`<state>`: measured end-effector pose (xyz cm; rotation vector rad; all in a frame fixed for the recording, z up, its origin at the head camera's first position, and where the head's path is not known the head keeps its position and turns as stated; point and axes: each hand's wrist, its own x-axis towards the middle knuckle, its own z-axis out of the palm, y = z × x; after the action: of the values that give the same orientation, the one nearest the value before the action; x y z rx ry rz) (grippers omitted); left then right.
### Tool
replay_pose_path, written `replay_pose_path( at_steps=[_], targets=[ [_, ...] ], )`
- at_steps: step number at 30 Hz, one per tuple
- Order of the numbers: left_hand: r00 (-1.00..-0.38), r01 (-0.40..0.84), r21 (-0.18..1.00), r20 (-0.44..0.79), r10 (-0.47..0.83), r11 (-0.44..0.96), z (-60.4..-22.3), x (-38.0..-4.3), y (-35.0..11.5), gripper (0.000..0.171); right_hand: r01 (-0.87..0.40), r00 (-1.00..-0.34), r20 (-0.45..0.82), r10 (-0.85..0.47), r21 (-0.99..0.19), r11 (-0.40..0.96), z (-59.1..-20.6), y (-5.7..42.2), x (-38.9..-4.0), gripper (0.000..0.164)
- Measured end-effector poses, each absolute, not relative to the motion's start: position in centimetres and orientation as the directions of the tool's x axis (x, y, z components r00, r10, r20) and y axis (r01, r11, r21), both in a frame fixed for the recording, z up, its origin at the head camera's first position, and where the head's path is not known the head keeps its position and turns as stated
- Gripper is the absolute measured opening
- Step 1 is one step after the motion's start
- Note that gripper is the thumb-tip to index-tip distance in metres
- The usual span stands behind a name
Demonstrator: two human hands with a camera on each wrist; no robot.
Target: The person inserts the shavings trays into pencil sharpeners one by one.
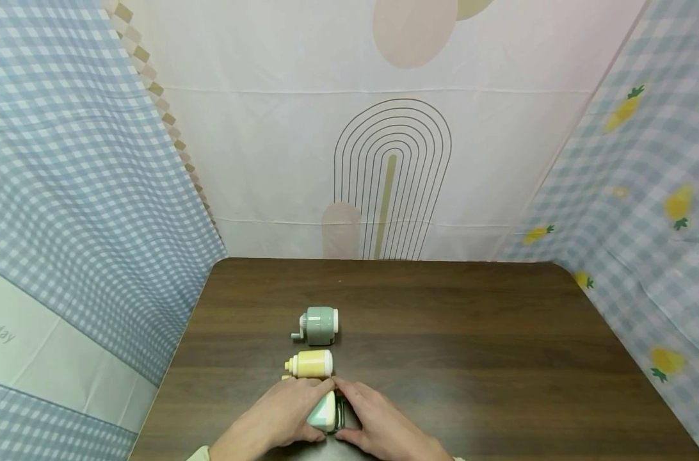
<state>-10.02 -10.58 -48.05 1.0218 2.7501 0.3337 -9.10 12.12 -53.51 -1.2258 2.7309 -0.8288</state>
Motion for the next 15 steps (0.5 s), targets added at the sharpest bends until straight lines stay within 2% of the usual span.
replay_pose_path(
  at_steps=[15],
  targets=[
    [-0.756,0.606,0.282,-0.085,0.649,0.744,-48.08,-9.78,-10.53,0.068,-0.675,-0.692,0.18,-0.699,-0.505,0.537,-53.55,11.68,-9.29,0.079]
  ],
)
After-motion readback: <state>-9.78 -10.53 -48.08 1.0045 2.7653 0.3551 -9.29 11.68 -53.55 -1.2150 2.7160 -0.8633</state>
